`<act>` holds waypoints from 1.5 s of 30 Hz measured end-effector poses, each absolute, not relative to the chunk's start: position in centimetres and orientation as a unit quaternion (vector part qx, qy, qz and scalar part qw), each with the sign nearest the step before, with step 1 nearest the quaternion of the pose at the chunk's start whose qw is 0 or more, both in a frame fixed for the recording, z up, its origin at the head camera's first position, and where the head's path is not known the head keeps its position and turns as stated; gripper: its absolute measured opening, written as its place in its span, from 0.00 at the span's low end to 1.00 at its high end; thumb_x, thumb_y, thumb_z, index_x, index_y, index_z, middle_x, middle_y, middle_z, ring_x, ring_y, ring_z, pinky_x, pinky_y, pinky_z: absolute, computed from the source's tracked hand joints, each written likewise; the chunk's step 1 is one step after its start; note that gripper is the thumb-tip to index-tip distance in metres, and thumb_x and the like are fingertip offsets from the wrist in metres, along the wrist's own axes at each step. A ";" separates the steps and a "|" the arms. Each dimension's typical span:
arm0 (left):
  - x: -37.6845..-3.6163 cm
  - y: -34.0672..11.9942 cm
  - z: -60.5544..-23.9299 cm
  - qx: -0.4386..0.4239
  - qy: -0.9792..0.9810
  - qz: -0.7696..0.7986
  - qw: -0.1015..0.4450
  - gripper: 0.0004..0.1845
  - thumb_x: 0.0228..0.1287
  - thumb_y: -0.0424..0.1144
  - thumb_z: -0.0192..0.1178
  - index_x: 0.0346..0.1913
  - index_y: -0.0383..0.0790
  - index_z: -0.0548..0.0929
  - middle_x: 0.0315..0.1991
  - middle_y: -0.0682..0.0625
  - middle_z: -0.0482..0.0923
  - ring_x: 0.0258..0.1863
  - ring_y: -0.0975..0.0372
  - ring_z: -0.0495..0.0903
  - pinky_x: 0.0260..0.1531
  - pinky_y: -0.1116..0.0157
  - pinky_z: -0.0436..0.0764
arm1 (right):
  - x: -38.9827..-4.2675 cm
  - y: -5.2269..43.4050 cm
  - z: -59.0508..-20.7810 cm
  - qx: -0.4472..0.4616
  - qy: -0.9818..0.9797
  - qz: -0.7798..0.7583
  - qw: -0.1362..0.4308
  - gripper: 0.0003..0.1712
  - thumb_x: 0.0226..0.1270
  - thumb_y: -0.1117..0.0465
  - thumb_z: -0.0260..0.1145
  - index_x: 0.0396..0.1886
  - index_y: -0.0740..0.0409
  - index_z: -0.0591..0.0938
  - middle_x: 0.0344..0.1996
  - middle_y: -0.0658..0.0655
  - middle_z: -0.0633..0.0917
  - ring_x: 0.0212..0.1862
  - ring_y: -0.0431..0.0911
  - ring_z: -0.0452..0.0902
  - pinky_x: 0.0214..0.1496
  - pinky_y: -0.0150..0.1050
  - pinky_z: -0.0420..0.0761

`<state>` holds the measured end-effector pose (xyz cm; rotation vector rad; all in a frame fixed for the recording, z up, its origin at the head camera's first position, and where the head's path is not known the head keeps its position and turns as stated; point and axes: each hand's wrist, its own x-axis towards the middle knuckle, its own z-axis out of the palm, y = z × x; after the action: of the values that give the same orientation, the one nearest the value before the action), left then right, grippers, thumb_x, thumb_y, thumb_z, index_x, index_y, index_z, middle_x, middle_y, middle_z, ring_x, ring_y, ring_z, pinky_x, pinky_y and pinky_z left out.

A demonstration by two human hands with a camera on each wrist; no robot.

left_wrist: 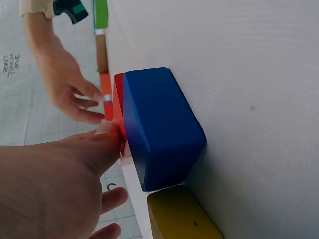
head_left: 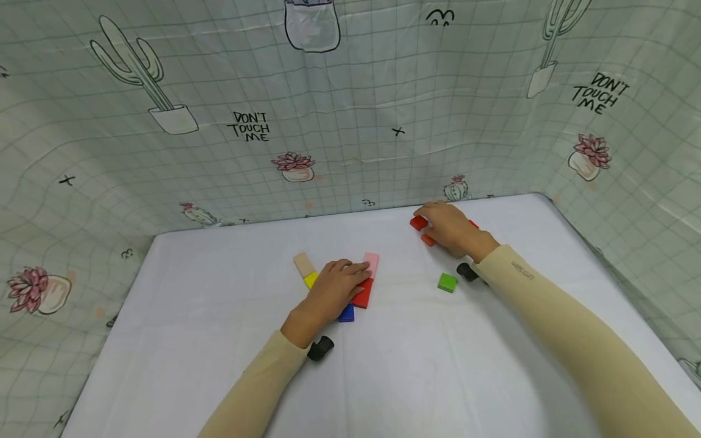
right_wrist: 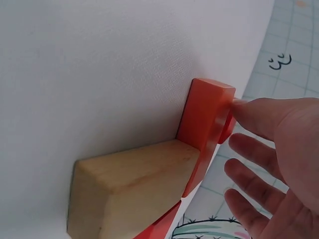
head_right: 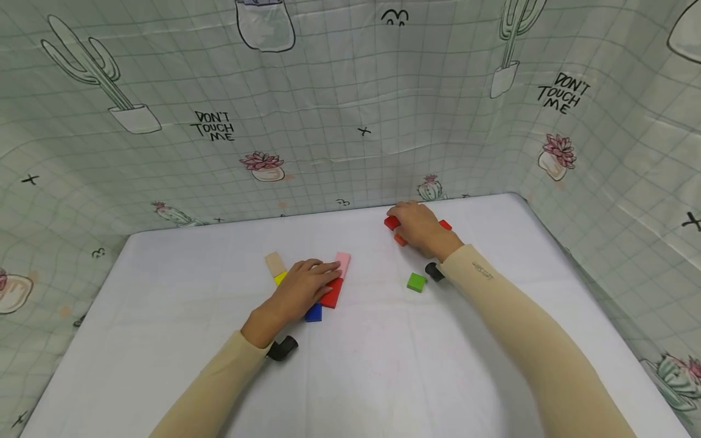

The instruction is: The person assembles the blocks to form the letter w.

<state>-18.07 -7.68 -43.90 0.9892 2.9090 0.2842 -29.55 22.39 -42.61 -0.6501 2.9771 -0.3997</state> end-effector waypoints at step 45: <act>-17.7 -7.3 -43.4 0.302 0.949 0.081 0.037 0.24 0.78 0.42 0.63 0.73 0.45 0.80 0.75 0.50 0.75 0.71 0.49 0.74 0.73 0.48 0.71 | -27.8 18.4 -42.3 -0.268 0.957 -0.108 -0.008 0.21 0.66 0.58 0.79 0.54 0.65 0.88 0.48 0.61 0.88 0.52 0.58 0.80 0.56 0.53 0.83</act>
<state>-17.69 -7.33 -43.44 0.9280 2.9141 0.2496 -27.77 18.37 -42.32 -0.8456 3.0236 -0.3418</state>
